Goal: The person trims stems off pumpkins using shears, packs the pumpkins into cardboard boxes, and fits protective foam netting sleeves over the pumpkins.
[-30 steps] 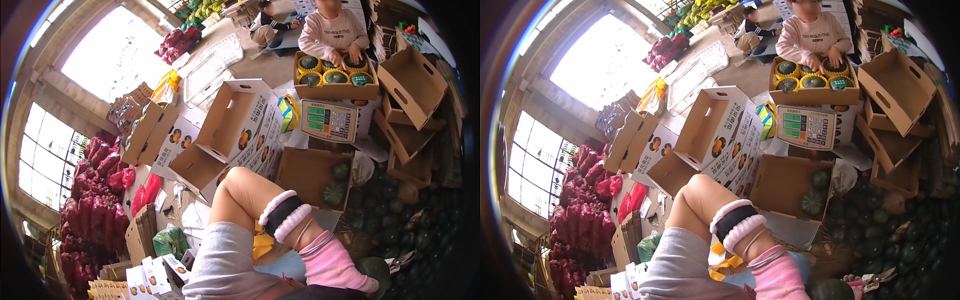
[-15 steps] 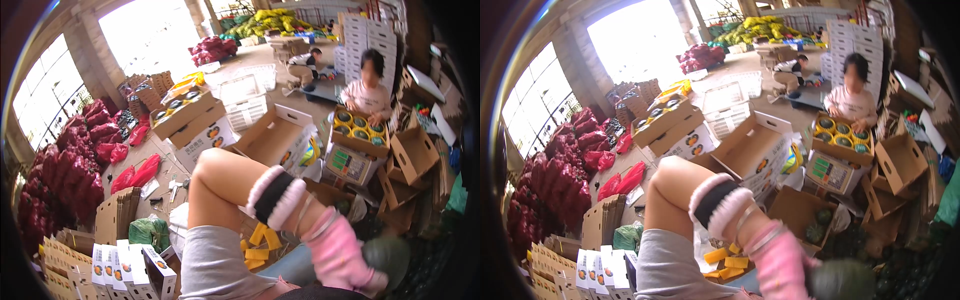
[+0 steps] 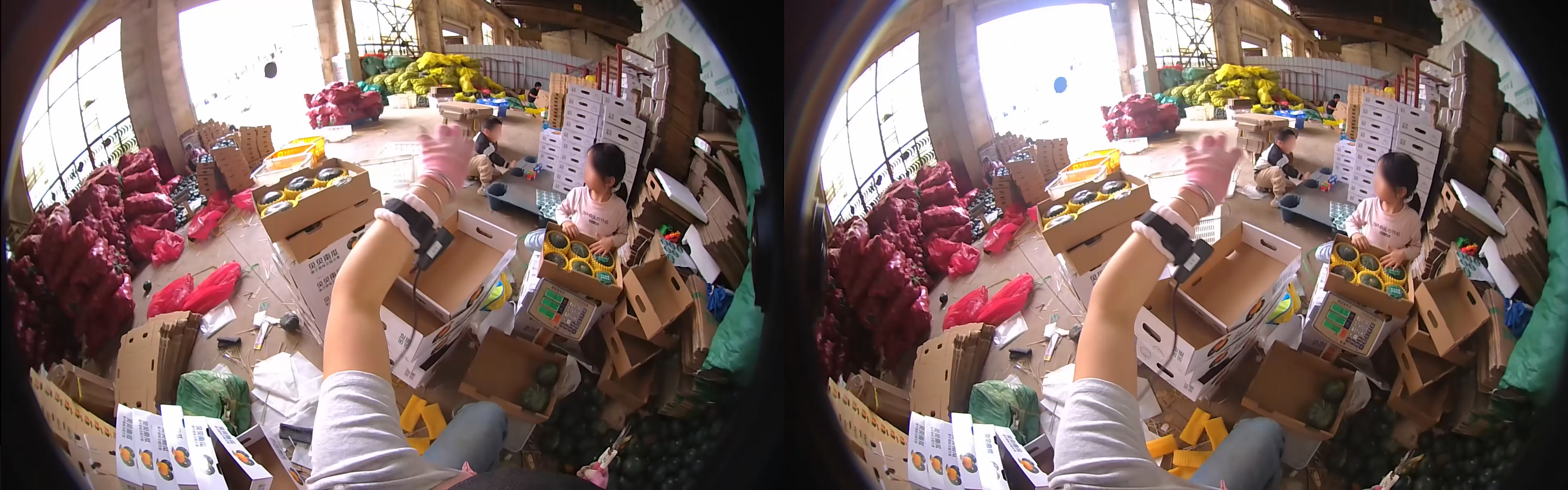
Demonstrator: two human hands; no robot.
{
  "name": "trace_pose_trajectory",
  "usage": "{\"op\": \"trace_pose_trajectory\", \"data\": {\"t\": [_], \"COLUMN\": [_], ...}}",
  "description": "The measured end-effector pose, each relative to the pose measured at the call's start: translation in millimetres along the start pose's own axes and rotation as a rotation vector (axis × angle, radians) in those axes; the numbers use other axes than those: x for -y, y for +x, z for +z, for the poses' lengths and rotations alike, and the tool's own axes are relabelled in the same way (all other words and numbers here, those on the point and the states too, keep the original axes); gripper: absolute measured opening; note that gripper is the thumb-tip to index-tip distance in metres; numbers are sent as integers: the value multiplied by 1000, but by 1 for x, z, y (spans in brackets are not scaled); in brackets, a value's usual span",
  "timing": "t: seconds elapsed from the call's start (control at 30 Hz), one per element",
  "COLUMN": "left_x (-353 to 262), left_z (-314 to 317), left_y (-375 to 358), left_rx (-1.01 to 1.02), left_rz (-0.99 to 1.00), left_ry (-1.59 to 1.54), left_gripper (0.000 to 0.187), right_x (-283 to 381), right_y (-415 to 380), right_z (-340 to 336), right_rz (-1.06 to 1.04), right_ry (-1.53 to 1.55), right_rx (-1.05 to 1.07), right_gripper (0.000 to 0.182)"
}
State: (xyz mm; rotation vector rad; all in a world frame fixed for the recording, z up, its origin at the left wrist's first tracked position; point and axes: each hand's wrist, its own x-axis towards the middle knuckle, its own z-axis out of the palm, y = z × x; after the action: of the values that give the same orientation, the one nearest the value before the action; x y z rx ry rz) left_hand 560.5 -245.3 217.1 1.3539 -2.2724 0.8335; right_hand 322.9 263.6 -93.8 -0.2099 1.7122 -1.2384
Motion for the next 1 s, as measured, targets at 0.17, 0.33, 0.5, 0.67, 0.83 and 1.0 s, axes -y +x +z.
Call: {"op": "trace_pose_trajectory", "data": {"t": [0.17,0.33,0.5,0.67,0.83,1.0], "left_x": [-70,-126,-154,-165,-185,-211], "left_z": [36,66,90,109,112,98], "left_y": [-49,-139,-242,-314,-341,-341], "left_rx": [-177,-69,279,214,353,431], "left_rz": [490,949,1068,1025,874,752], "left_ry": [-278,-523,-687,-869,-1144,-1238], "left_gripper": [38,36,35,28,36,29], "right_x": [2,0,3,-29,-25,-58], "right_y": [-4,-3,-18,-9,-57,-99], "right_z": [-1,-7,7,-21,-8,-26], "right_rz": [25,40,-45,-438,-558,-527], "right_ry": [-13,-25,266,-21,367,659], "right_rx": [1,32,9,-39,-169,-482], "right_gripper": [16,15,13,32,30,18]}}
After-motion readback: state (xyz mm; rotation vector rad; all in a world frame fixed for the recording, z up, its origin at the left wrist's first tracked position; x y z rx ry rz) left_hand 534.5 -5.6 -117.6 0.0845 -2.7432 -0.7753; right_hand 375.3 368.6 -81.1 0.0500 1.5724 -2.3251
